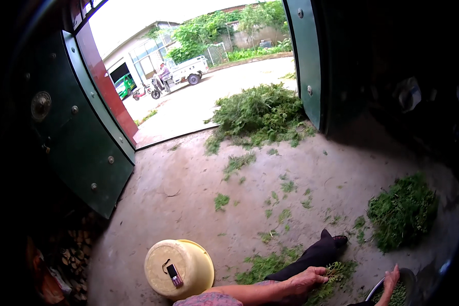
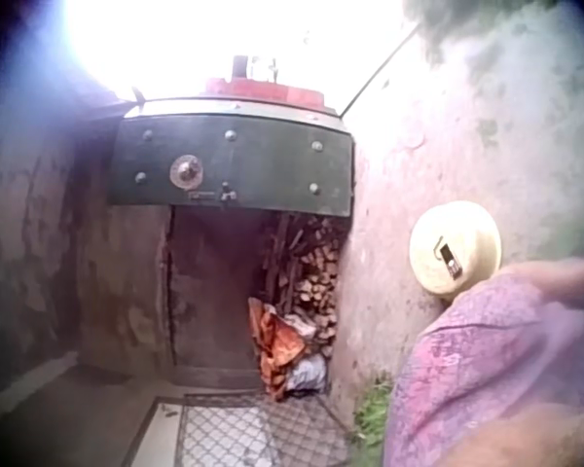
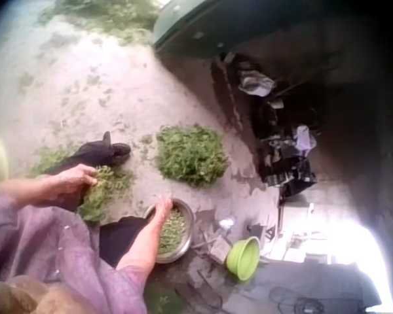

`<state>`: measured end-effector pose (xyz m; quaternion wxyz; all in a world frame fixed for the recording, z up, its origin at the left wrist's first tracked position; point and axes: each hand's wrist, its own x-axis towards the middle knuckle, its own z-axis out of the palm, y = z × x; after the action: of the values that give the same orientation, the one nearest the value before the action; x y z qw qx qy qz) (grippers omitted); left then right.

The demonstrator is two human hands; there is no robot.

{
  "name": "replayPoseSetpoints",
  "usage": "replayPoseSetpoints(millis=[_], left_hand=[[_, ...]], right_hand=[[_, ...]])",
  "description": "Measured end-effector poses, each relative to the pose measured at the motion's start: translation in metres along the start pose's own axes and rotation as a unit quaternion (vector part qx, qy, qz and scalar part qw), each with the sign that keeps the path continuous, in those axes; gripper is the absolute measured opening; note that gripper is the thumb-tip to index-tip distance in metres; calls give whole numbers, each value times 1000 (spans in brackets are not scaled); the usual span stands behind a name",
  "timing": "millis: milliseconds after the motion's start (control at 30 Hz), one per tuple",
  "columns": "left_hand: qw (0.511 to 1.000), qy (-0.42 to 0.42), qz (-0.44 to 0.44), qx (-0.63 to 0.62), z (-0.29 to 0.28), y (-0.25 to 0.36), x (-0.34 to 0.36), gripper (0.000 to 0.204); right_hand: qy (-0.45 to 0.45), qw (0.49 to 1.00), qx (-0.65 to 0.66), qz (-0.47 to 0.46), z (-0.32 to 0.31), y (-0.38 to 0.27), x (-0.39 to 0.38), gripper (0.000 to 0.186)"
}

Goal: The person picks up cypress branches by hand, plucks the cypress berries from them, and drops the berries into a large metal bowl. They occasionally toss the stripped branches onto a pile on the ground and reach for new branches to continue the process.

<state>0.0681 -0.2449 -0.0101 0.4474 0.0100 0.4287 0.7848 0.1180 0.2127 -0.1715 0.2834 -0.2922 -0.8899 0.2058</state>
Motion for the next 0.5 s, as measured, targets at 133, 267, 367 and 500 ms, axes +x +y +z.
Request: replayPoseSetpoints(millis=[133, 267, 367, 500], left_hand=[[1000, 13, 26, -11, -1, 5, -5, 7], [997, 37, 52, -43, -10, 22, -18, 12], [987, 55, 91, -122, -25, 59, -34, 18], [977, 172, 122, -42, -50, 70, -54, 6]], right_hand=[[-339, 937, -34, 78, 9, -25, -20, 45], [-251, 956, 18, 151, -15, -72, -27, 35], [-420, 896, -1, 143, -8, -58, -19, 33], [-372, 916, 54, 142, -6, -72, -25, 31]])
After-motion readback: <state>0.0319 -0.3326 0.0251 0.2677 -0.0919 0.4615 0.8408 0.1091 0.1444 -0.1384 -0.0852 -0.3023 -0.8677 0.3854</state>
